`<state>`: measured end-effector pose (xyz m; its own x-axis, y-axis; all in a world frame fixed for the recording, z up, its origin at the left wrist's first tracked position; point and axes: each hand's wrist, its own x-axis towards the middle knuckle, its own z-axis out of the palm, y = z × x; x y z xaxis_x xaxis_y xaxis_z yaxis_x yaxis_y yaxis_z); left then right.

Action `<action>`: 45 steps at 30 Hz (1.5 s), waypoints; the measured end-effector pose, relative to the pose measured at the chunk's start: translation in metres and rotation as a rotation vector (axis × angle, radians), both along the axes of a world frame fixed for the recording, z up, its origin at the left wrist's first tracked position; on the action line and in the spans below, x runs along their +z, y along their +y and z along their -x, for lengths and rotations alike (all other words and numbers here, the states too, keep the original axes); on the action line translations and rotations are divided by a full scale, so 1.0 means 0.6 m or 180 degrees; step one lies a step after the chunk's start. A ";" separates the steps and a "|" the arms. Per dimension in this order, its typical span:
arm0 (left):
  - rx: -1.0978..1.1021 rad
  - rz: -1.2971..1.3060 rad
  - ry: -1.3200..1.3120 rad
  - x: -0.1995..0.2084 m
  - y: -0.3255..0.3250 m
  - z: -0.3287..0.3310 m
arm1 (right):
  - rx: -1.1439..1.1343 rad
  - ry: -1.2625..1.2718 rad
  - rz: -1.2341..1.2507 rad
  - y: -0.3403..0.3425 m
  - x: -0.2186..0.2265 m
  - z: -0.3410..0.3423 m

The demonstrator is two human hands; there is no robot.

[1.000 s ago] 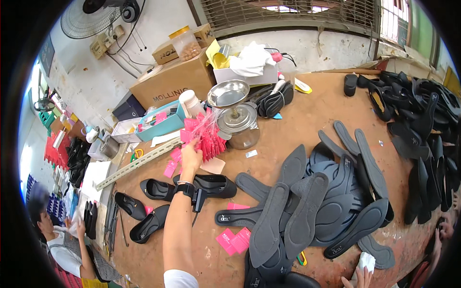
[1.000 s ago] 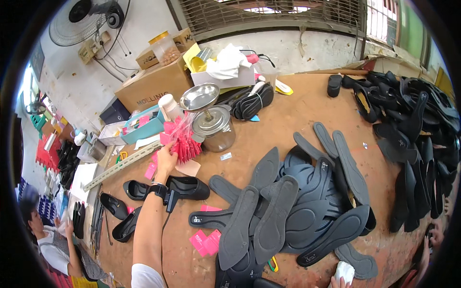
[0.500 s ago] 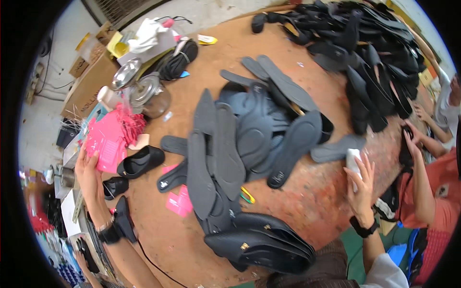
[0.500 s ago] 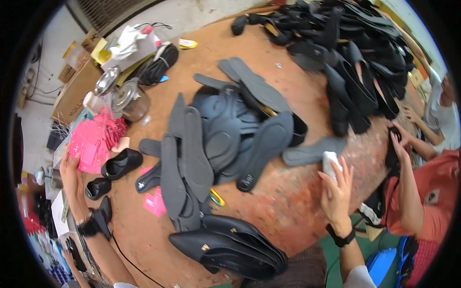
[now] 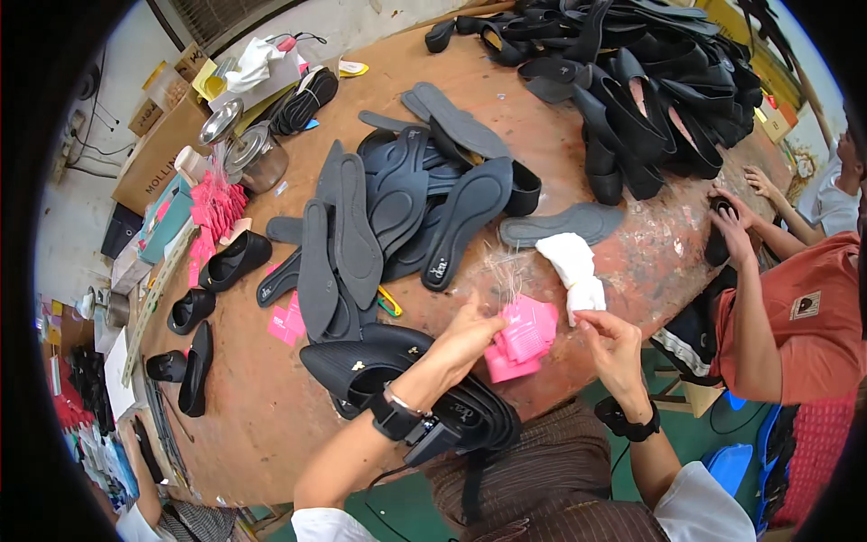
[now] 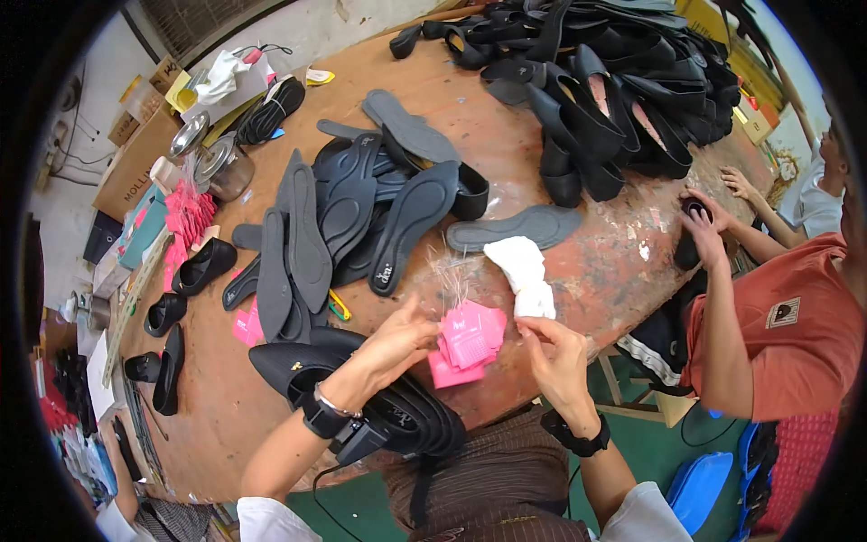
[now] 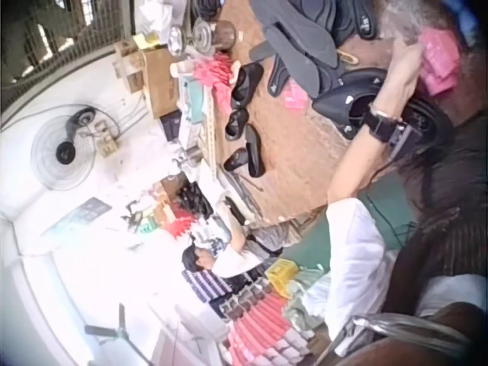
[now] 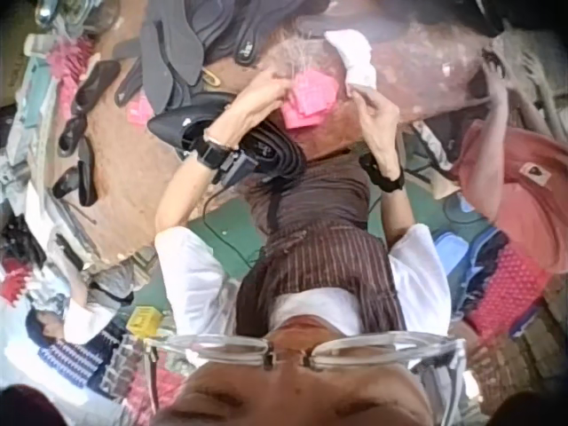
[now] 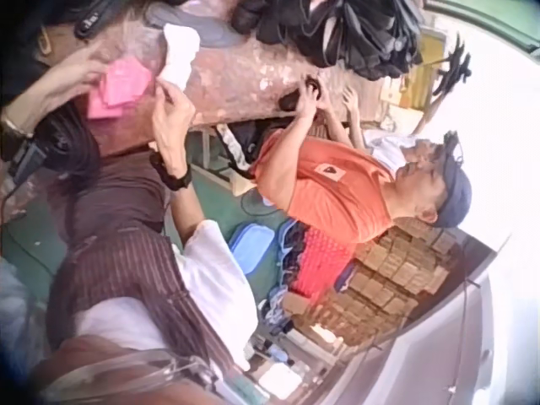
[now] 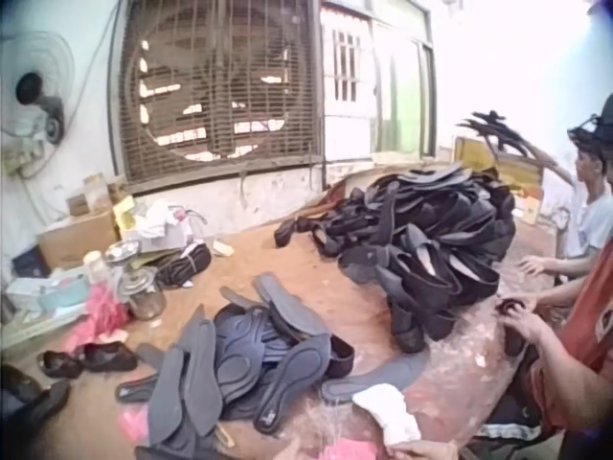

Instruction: The person assembles black flat shoes by inserting insoles into the shoe uppers and attaching pink tags. They also wipe the insoles with a white cloth before insertion. The process involves handling multiple shoes and insoles on a cluttered work table.

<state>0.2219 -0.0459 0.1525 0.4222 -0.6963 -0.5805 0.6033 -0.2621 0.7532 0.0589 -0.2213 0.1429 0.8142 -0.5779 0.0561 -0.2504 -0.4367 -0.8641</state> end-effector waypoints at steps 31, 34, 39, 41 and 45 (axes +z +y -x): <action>0.1314 -0.1138 -0.1987 -0.018 0.218 0.232 | 0.0984 -0.0571 -0.0766 -0.011 -0.031 -0.278; 0.1673 -0.1487 -0.2430 -0.012 0.204 0.224 | 0.1136 -0.0627 -0.0634 0.009 0.000 -0.260; 0.2680 -0.1916 -0.3308 -0.005 0.175 0.213 | 0.0595 -0.1737 -0.0045 0.035 0.046 -0.249; 0.2684 -0.2174 -0.3640 -0.002 0.168 0.208 | 0.0451 -0.2061 0.0990 0.046 0.069 -0.244; 0.2081 -0.2957 -0.3692 -0.003 0.164 0.199 | 0.0707 -0.2536 0.0613 0.098 0.110 -0.209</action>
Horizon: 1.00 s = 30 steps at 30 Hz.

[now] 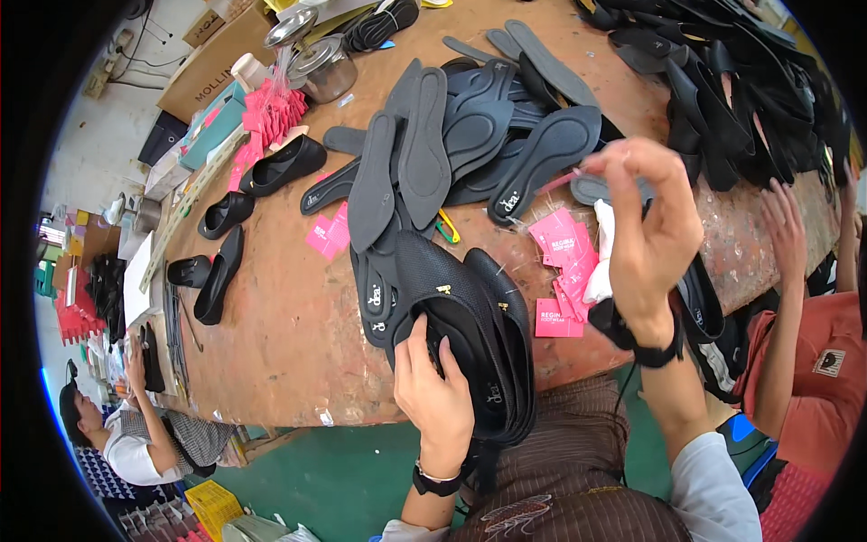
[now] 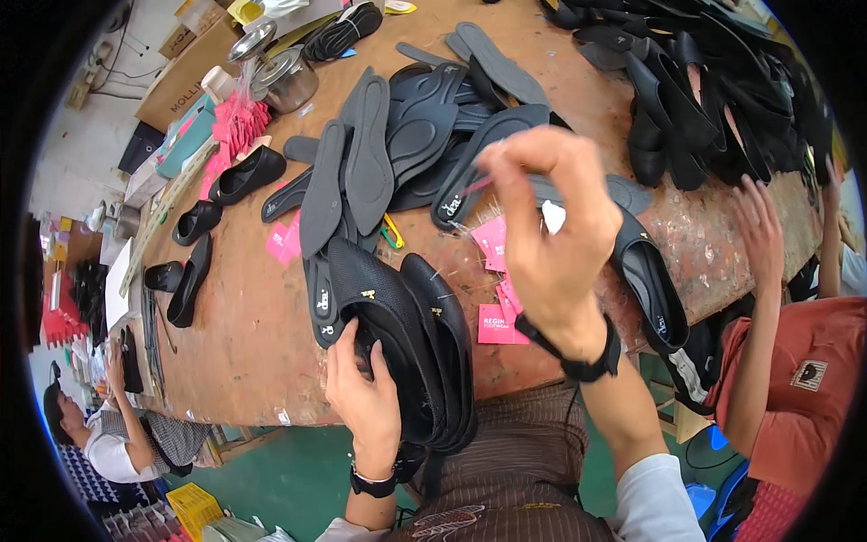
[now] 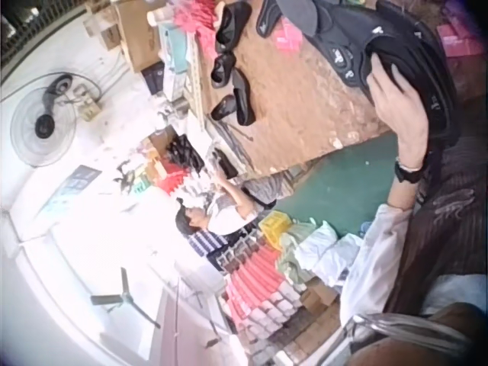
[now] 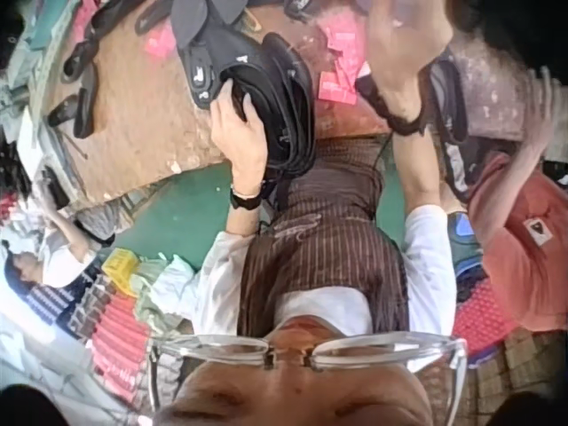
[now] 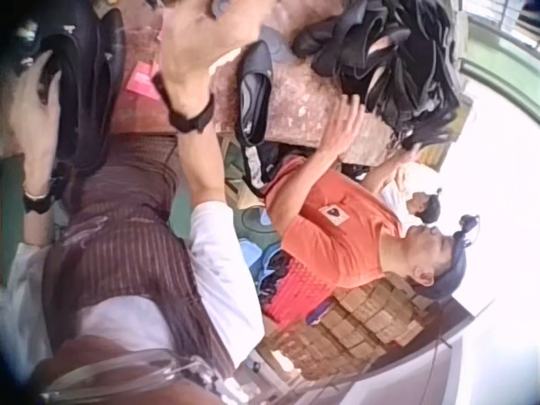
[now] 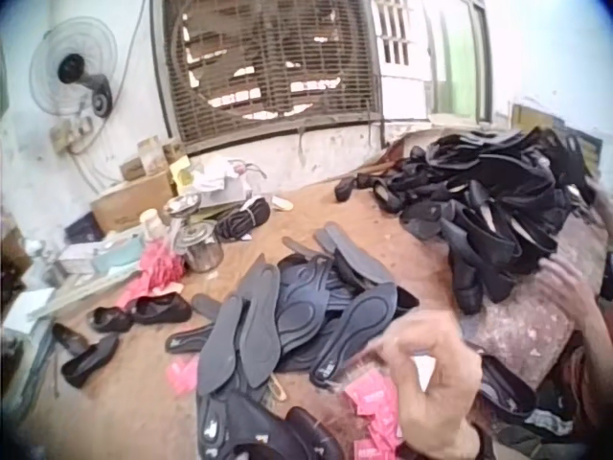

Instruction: The person assembles black flat shoes by inserting insoles into the shoe uppers and attaching pink tags. They also wipe the insoles with a white cloth before insertion. The process involves handling multiple shoes and insoles on a cluttered work table.

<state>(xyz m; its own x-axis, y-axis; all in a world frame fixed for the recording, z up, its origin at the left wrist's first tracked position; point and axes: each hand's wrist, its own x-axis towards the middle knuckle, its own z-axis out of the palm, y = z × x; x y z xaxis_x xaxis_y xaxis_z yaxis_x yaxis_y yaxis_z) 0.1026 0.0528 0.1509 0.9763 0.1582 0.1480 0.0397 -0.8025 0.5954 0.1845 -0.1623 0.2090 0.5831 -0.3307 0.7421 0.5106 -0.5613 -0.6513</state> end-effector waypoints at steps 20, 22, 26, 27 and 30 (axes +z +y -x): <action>0.0288 0.0397 0.0493 -0.051 0.020 -0.046 | 0.1535 0.2768 0.0435 0.146 -0.122 0.088; 0.0321 0.0376 0.0575 -0.053 0.020 -0.047 | 0.1558 0.2743 0.0593 0.147 -0.123 0.087; 0.0262 0.0243 0.0666 -0.053 0.021 -0.049 | 0.1457 0.2711 0.0759 0.153 -0.125 0.086; 0.0228 0.0198 0.0621 -0.053 0.021 -0.049 | 0.1387 0.2723 0.0889 0.154 -0.125 0.086; 0.0143 -0.0051 0.0515 -0.054 0.021 -0.046 | 0.1349 0.2752 0.1102 0.159 -0.125 0.086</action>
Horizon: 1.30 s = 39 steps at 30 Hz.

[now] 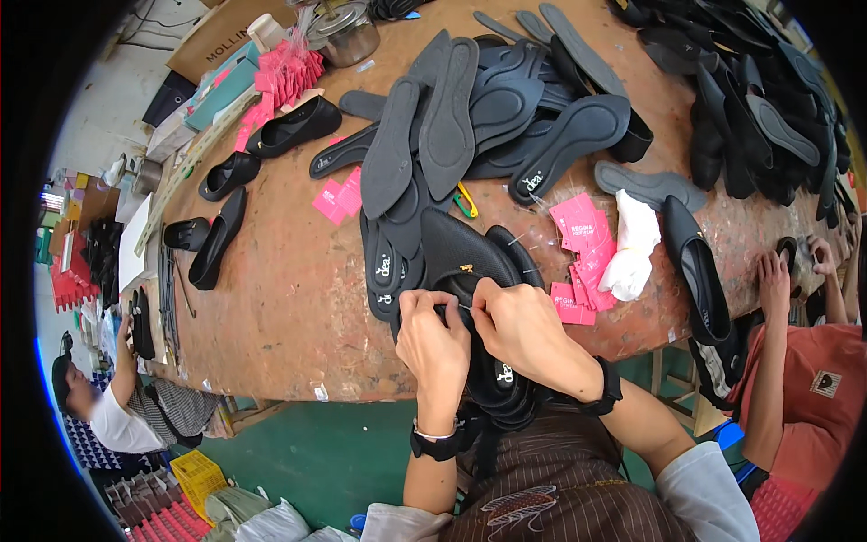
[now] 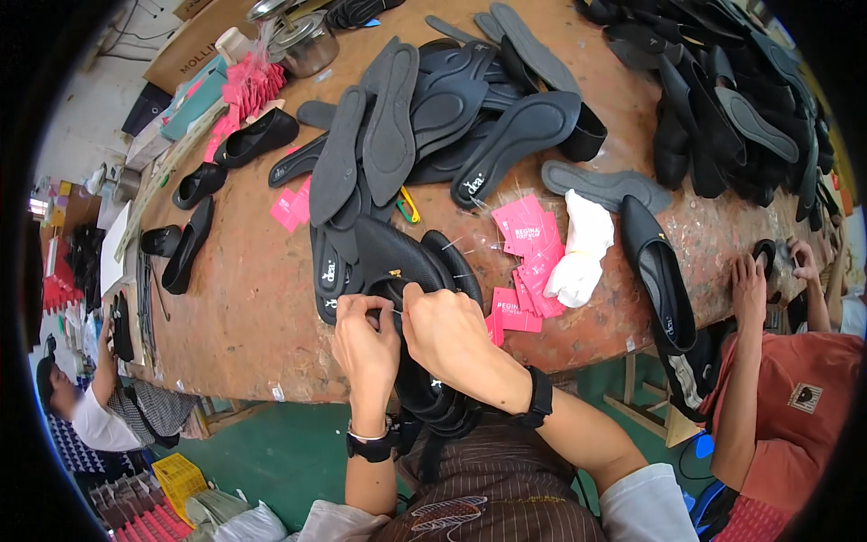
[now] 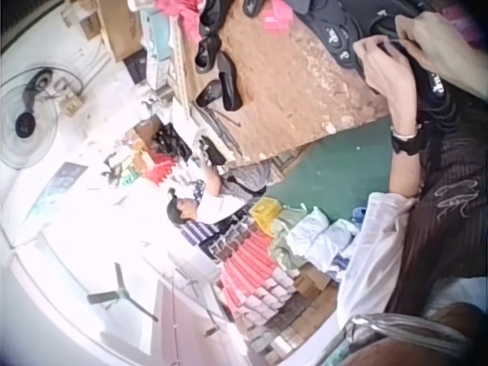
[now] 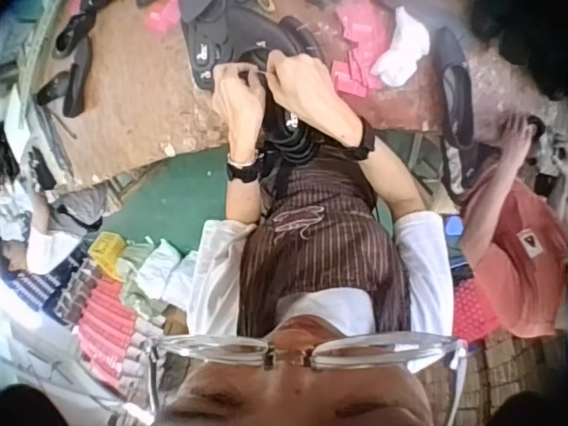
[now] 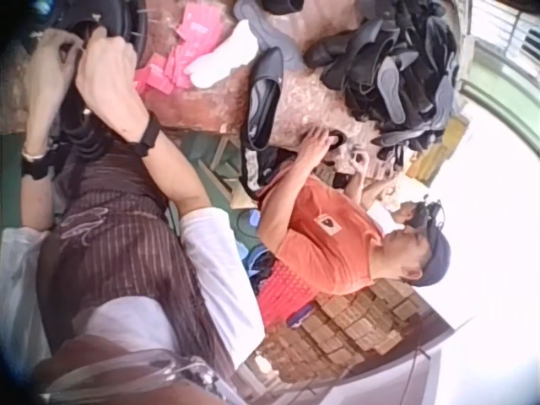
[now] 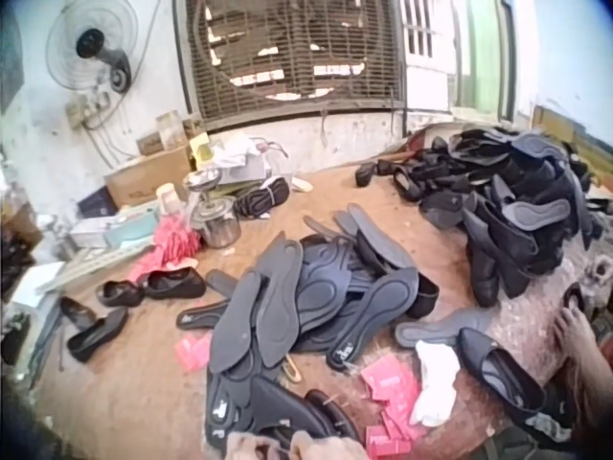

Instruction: The person assembles black flat shoes by inserting insoles into the shoe uppers and attaching pink tags. They also wipe the insoles with a white cloth before insertion. The process involves handling multiple shoes and insoles on a cluttered work table.

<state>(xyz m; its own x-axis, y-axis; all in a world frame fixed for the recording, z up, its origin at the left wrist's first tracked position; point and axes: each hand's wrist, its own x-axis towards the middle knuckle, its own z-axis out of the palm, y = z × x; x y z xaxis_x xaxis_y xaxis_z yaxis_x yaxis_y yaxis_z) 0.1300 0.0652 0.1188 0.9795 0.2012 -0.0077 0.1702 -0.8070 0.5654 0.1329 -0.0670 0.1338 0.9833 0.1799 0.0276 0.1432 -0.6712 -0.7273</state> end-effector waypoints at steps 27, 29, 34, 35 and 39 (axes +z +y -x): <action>-0.0106 -0.0301 -0.0115 -0.015 -0.007 -0.008 | 0.0173 0.0028 -0.0115 0.001 -0.004 -0.029; -0.0129 -0.0222 -0.0099 -0.010 -0.007 -0.001 | 0.0128 0.0110 -0.0073 -0.002 -0.004 -0.029; -0.0148 0.0060 -0.0204 0.005 -0.006 0.013 | 0.0201 0.0105 0.0002 -0.004 0.001 -0.031; -0.0126 0.0166 -0.0236 0.007 -0.006 0.015 | 0.0221 0.0129 0.0053 -0.002 0.001 -0.031; -0.0103 0.0251 -0.0317 0.009 -0.008 0.020 | 0.0297 0.0163 0.0184 0.008 0.002 -0.035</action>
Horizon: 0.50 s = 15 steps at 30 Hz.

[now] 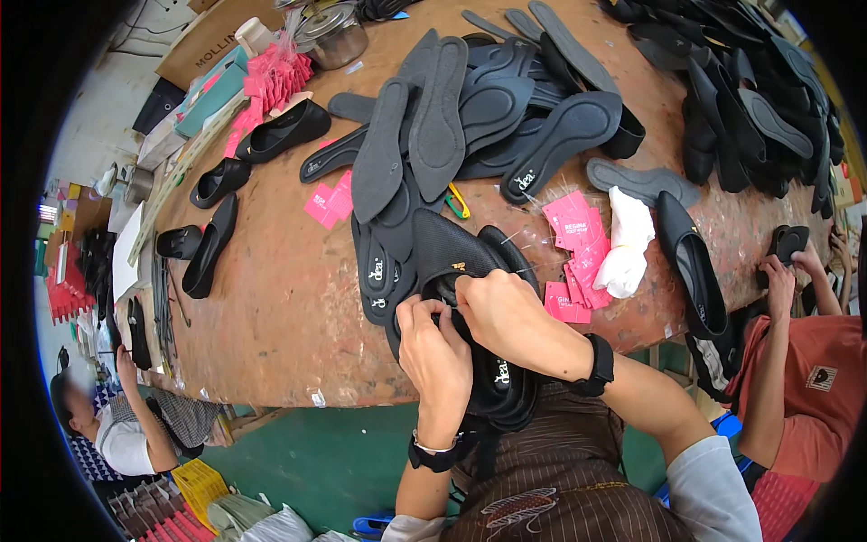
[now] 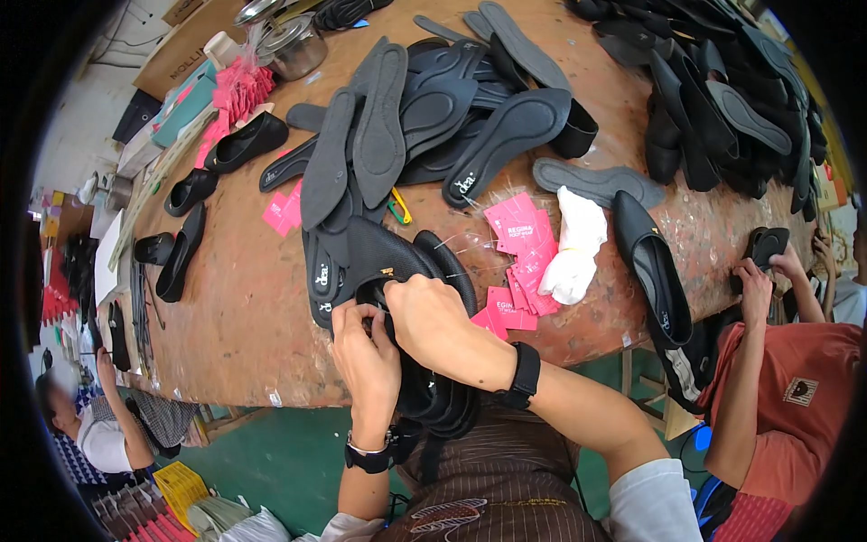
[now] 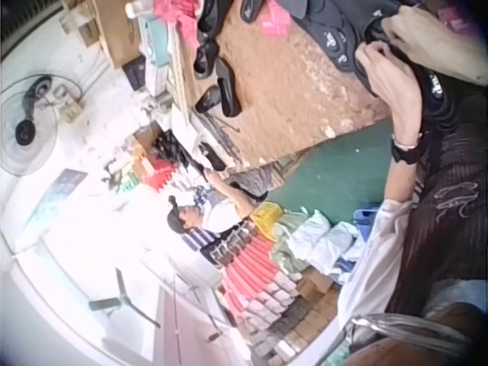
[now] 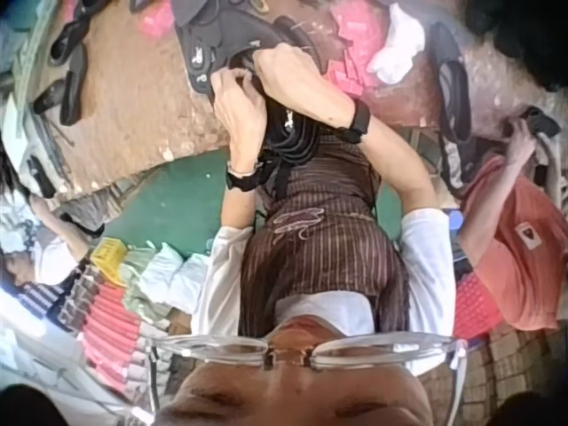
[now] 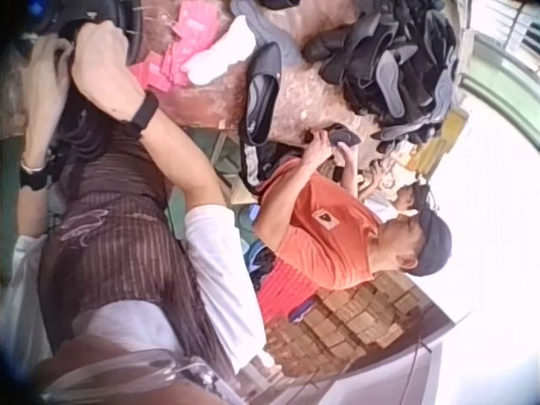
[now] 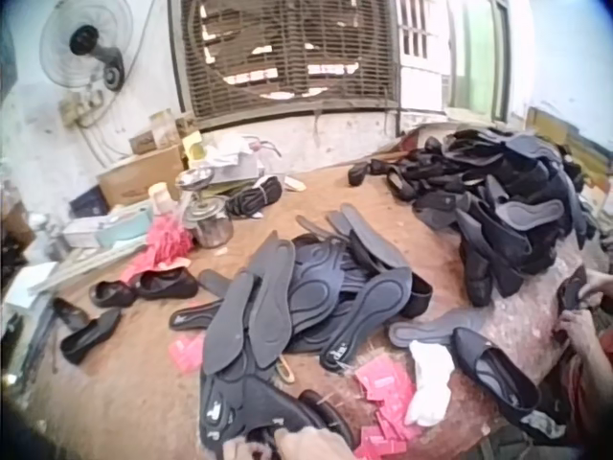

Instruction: The person assembles black flat shoes by inserting insoles into the shoe uppers and attaching pink tags. They also wipe the insoles with a white cloth before insertion. The process involves handling multiple shoes and insoles on a cluttered work table.

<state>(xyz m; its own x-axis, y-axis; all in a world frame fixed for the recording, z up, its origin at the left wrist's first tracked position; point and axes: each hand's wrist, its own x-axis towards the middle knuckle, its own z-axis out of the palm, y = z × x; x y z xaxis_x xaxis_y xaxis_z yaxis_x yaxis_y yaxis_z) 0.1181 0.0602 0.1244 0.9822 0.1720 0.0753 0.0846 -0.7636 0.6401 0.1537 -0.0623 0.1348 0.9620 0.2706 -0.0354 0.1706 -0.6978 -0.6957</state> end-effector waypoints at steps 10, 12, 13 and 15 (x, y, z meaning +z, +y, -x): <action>0.0219 -0.0449 -0.0016 0.024 0.010 0.016 | 0.0000 0.0054 -0.0119 0.000 0.000 -0.005; 0.0136 -0.0650 -0.0065 0.024 0.010 0.009 | 0.0004 0.0021 -0.0097 0.000 0.000 -0.005; 0.0148 -0.0530 -0.0003 0.023 0.010 0.005 | 0.0011 -0.0002 -0.0108 0.000 0.001 -0.005; 0.0094 -0.0610 0.0131 0.017 0.010 -0.005 | 0.0046 0.0003 -0.0045 0.002 0.001 -0.006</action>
